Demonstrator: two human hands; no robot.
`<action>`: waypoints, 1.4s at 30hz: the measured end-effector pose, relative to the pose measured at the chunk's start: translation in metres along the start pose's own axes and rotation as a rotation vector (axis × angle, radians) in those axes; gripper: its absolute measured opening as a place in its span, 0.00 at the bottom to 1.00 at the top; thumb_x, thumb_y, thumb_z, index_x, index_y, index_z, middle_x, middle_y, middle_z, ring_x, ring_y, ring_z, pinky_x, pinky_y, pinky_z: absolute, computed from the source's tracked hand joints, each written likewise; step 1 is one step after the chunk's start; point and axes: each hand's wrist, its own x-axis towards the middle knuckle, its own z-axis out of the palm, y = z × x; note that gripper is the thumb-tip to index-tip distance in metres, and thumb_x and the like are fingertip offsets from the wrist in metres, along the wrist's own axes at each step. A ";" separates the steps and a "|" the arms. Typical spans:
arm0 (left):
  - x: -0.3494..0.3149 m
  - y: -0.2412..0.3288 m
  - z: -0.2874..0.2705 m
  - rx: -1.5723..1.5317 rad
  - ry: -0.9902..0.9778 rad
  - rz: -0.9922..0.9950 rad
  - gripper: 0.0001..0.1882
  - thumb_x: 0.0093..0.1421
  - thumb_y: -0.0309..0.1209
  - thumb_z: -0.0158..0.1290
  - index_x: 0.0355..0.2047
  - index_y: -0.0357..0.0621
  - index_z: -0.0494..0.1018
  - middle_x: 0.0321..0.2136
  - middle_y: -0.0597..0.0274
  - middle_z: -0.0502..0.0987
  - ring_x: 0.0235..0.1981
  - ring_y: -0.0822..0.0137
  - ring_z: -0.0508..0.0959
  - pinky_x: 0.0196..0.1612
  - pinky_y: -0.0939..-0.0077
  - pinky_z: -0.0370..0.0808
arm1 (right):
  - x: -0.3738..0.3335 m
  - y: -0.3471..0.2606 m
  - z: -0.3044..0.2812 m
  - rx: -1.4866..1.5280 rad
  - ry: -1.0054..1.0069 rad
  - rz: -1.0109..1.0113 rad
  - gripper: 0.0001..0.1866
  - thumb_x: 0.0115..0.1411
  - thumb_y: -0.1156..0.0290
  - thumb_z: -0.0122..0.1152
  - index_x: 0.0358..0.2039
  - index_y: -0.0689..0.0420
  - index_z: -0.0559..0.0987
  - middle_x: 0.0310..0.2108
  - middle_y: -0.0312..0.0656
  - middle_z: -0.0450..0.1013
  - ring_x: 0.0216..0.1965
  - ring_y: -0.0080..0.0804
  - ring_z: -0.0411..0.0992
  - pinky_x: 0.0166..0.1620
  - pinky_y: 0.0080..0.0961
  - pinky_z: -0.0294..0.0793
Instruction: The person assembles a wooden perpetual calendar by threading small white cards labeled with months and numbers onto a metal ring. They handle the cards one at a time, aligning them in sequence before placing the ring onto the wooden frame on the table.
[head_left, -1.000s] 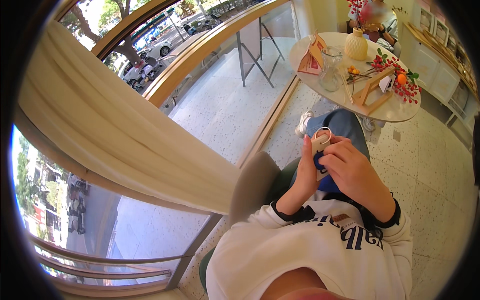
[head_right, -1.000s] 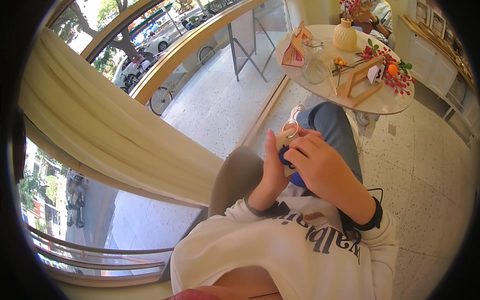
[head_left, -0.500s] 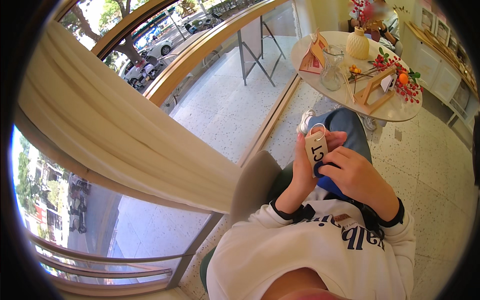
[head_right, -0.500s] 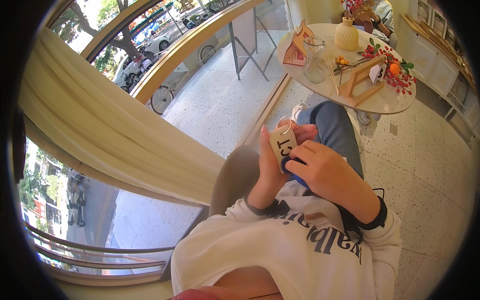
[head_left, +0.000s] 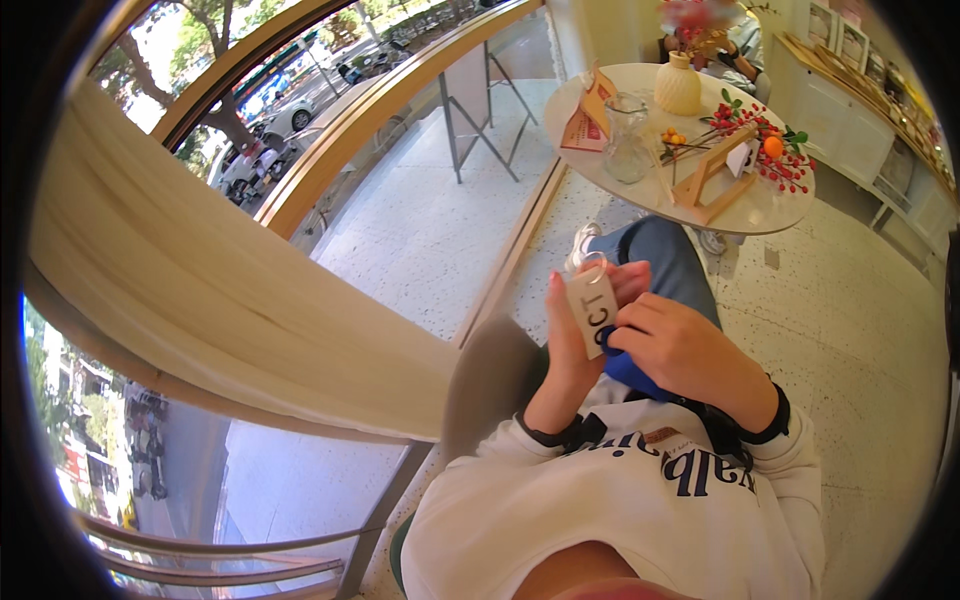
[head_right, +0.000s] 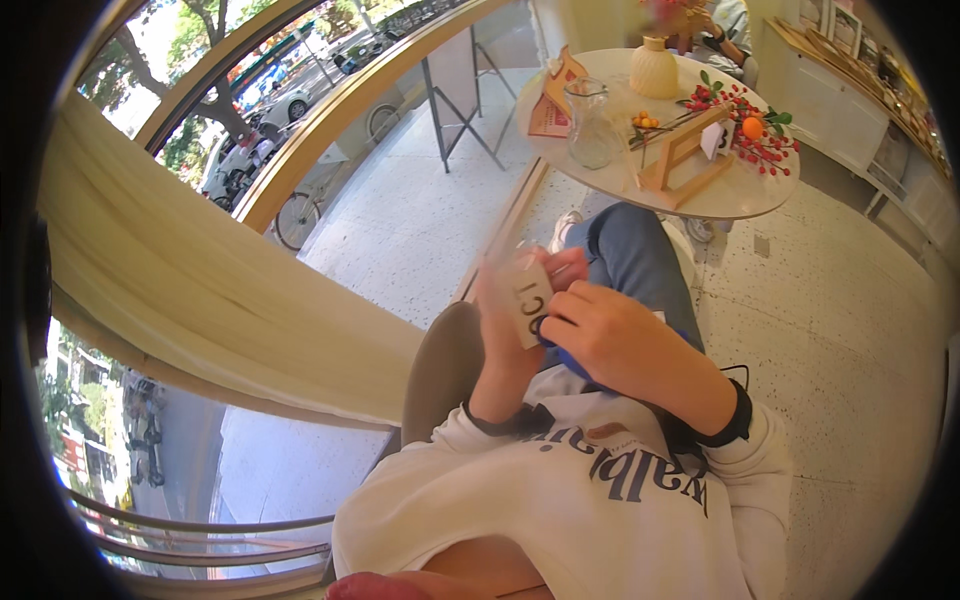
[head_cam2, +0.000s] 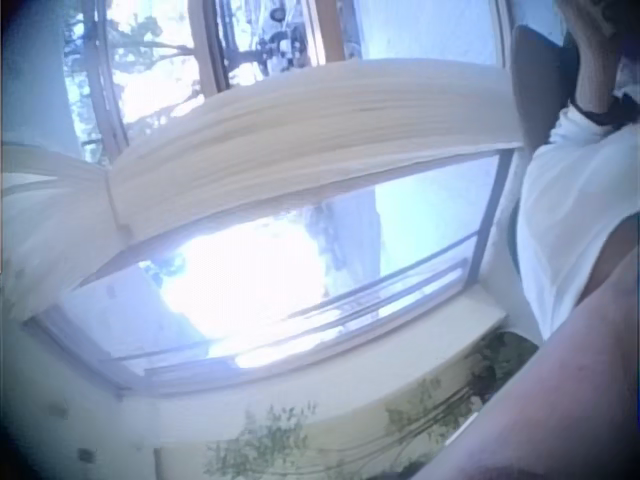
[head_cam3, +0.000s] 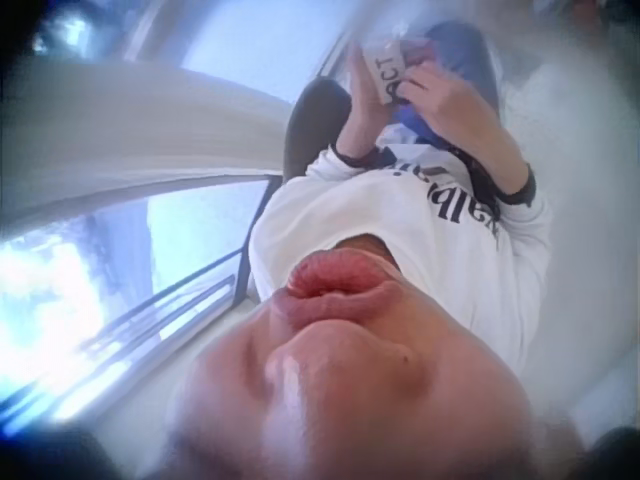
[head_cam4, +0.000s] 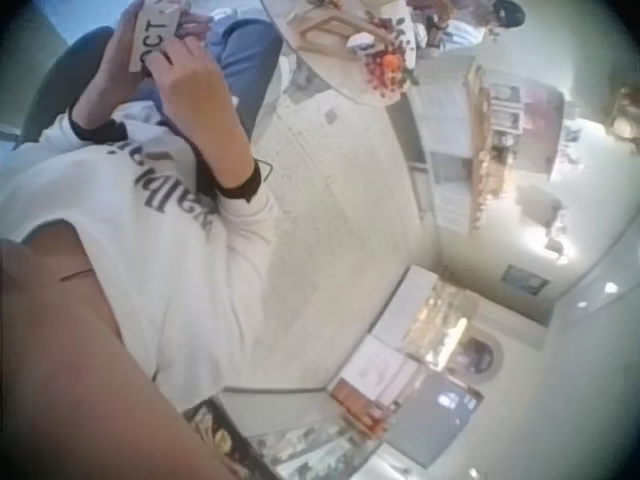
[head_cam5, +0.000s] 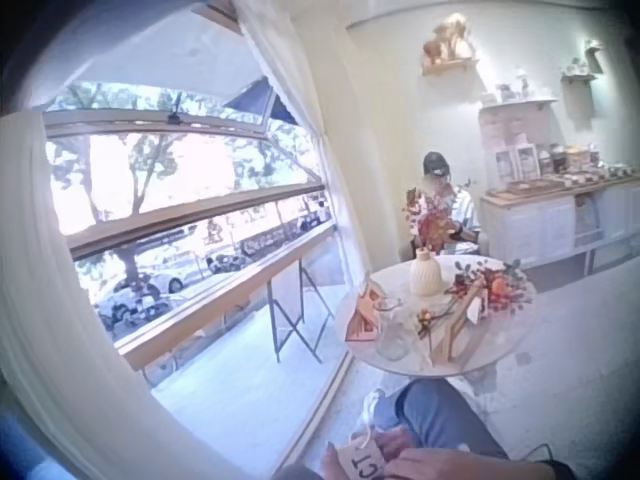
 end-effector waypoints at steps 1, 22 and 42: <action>-0.002 0.003 0.001 -0.007 0.066 0.005 0.37 0.65 0.61 0.28 0.48 0.38 0.67 0.51 0.43 0.73 0.50 0.51 0.74 0.56 0.59 0.69 | -0.001 0.000 0.001 0.014 -0.031 -0.010 0.11 0.46 0.79 0.60 0.34 0.58 0.77 0.34 0.42 0.70 0.38 0.39 0.70 0.43 0.30 0.73; -0.002 0.005 -0.010 0.005 -0.076 0.063 0.27 0.67 0.56 0.33 0.45 0.47 0.67 0.46 0.45 0.75 0.48 0.54 0.75 0.55 0.59 0.70 | -0.004 -0.010 -0.017 0.251 -0.027 0.011 0.10 0.47 0.82 0.60 0.32 0.59 0.75 0.33 0.42 0.71 0.38 0.41 0.71 0.43 0.33 0.72; -0.017 -0.004 0.015 0.268 -0.086 0.196 0.33 0.68 0.59 0.25 0.54 0.45 0.62 0.45 0.60 0.71 0.48 0.67 0.72 0.52 0.72 0.69 | 0.010 -0.007 -0.003 0.201 0.148 0.019 0.13 0.46 0.84 0.62 0.34 0.57 0.76 0.35 0.41 0.72 0.38 0.42 0.72 0.42 0.33 0.73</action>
